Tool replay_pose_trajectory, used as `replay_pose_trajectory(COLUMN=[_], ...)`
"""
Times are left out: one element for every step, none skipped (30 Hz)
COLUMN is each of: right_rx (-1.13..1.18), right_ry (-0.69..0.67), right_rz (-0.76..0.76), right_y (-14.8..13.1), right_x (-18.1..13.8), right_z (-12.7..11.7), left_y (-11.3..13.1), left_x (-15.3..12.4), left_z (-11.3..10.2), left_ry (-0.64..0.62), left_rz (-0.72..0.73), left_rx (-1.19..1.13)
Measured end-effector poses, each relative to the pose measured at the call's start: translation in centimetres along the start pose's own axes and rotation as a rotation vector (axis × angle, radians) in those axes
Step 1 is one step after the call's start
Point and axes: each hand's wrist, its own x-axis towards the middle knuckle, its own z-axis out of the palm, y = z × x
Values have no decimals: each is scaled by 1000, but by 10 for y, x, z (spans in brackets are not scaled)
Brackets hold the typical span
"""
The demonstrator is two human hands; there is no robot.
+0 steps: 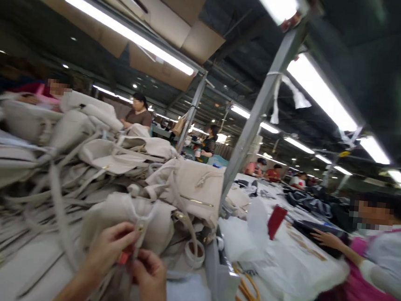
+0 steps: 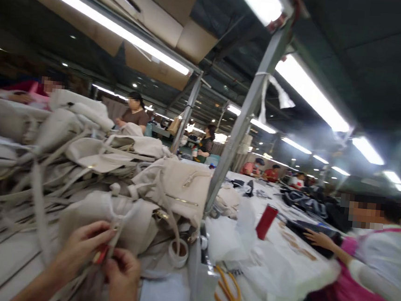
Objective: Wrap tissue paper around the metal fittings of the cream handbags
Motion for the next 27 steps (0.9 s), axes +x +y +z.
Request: replay_pose_trajectory(right_rx=[-10, -9, -6, -3, 1, 3, 6, 12, 23, 39, 57, 75, 89, 99, 104, 104, 100, 92, 83, 76, 72, 71, 76, 82, 93, 107, 121], right_ry=[-31, -47, -63, -77, -88, -98, -108, -113, -117, -121, -124, -126, -127, -129, -131, -126, -118, -108, -99, -86, -71, -55, -35, -13, 1, 14, 24], right_rz=[35, 60, 84, 101, 111, 116, 116, 111, 104, 100, 97, 96, 94, 91, 85, 73, 60, 46, 36, 25, 15, 4, -9, -20, -30, -31, -36], right_y=[-5, -7, -8, -9, -9, -10, -10, -11, -13, -14, -15, -17, -17, -18, -18, -18, -17, -17, -17, -17, -18, -18, -18, -18, -17, -15, -14], right_x=[-2, -2, -2, -3, -4, -6, -7, -9, -10, -11, -12, -12, -11, -10, -9, -8, -7, -5, -4, -3, -2, -1, 1, 3, 6, 9, 13], right_z=[-4, -6, -7, -7, -6, -4, -2, -1, 0, 1, 1, 1, 0, 0, -1, -1, -1, 0, 1, 3, 6, 9, 12, 16, 19, 22, 25], left_y=[2, 3, 4, 4, 4, 4, 4, 4, 4, 5, 5, 6, 8, 10, 11, 13, 15, 17, 18, 19, 18, 16, 12, 7, 1, -5, -11], left_x=[-2, -3, -3, -3, -4, -4, -5, -5, -6, -7, -7, -8, -8, -9, -9, -10, -10, -10, -10, -10, -9, -7, -4, 0, 5, 10, 15], left_z=[0, 1, 0, 0, -1, -2, -2, -3, -3, -4, -5, -6, -7, -8, -9, -9, -10, -11, -11, -12, -14, -15, -17, -19, -21, -22, -23], left_ry=[0, -14, -19, -28, -40, -51, -65, -78, -91, -97, -98, -99, -100, -101, -106, -115, -126, -140, -157, -176, -193, -214, -228, -249, -279, -288, -278], left_rz=[-38, -66, -89, -107, -113, -114, -111, -105, -99, -94, -92, -93, -95, -98, -101, -106, -111, -113, -115, -116, -117, -115, -114, -114, -113, -101, -113], left_rx=[-20, -48, -79, -106, -125, -133, -133, -126, -116, -105, -94, -82, -69, -58, -49, -44, -41, -38, -29, -11, 15, 47, 82, 112, 136, 155, 180])
